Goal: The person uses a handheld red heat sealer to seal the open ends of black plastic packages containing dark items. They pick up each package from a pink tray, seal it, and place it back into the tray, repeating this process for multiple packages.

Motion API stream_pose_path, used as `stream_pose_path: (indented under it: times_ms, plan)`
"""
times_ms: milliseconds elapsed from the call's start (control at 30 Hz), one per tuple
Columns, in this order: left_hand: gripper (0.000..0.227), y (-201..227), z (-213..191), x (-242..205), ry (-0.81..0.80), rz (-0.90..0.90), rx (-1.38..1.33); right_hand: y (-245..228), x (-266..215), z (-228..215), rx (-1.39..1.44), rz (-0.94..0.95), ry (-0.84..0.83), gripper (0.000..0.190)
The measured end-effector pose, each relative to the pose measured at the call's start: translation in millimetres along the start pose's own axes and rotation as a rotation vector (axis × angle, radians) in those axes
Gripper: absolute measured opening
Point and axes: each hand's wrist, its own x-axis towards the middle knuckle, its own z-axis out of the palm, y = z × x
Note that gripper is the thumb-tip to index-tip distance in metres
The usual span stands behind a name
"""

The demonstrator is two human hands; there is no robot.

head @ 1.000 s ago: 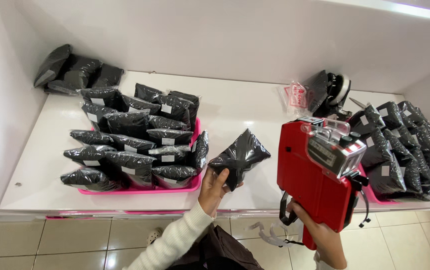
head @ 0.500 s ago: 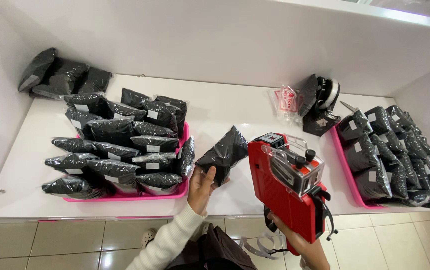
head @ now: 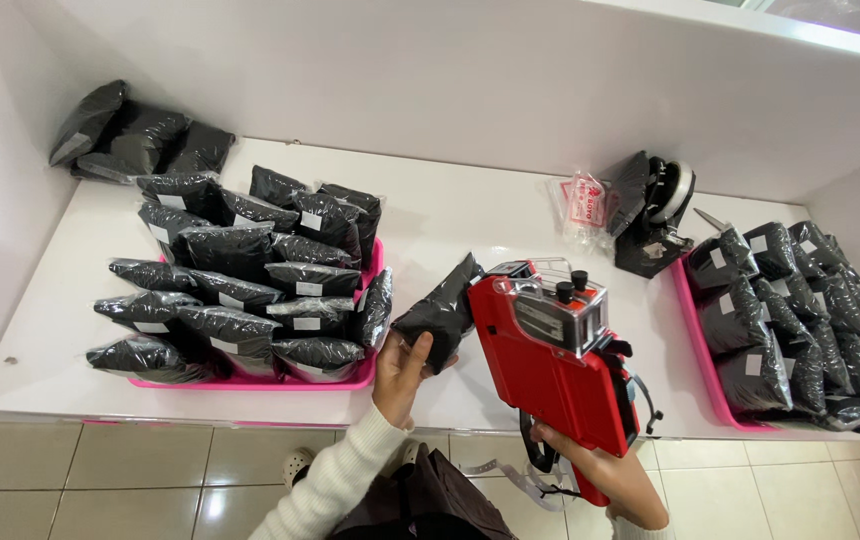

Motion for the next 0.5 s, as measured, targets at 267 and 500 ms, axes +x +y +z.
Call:
stream_pose_path:
  times_ms: [267, 500]
  plan:
    - [0.044, 2.2, 14.3, 0.3, 0.103, -0.047, -0.045, 27.0, 18.1, -37.1, -0.097, -0.083, -0.055, 0.053]
    - [0.061, 20.4, 40.0, -2.5, 0.211, -0.103, -0.134, 34.8, 19.1, -57.1, -0.25, -0.059, -0.029, 0.054]
